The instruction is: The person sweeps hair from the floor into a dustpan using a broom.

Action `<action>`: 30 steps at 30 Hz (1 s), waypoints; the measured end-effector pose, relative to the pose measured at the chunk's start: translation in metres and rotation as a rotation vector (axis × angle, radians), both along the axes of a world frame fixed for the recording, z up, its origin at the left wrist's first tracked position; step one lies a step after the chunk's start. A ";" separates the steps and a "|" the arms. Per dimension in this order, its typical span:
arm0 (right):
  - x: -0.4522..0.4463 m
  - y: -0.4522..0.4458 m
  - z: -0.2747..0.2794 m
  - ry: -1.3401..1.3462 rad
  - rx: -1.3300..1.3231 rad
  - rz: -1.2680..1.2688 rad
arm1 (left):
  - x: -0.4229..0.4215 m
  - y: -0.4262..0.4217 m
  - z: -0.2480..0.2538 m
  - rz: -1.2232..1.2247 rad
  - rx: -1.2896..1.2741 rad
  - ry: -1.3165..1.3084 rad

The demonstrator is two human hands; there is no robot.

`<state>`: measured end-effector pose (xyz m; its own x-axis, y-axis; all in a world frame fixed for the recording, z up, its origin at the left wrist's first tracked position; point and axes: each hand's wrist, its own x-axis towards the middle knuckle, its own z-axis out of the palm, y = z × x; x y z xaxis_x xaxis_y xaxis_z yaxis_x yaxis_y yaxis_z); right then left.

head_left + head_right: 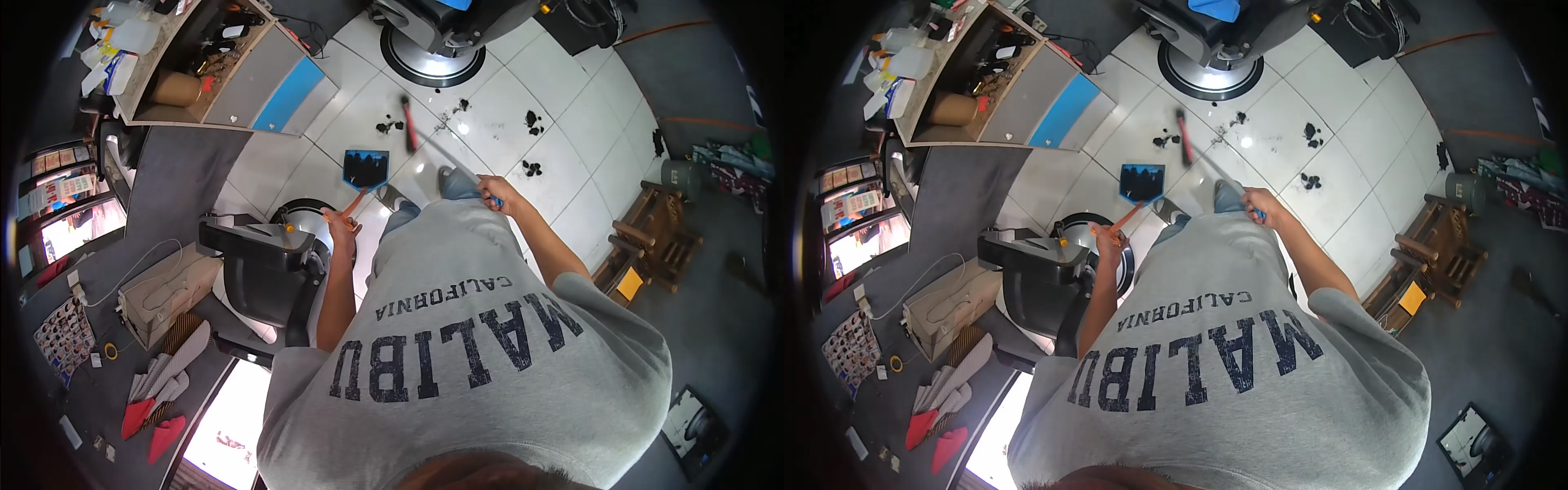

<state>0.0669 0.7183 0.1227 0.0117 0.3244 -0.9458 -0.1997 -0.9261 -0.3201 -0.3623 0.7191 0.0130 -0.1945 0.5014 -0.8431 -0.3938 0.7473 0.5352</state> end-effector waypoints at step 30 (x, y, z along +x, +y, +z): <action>0.019 0.161 -0.081 -0.114 -0.055 0.129 | 0.021 0.048 0.033 0.248 0.013 0.048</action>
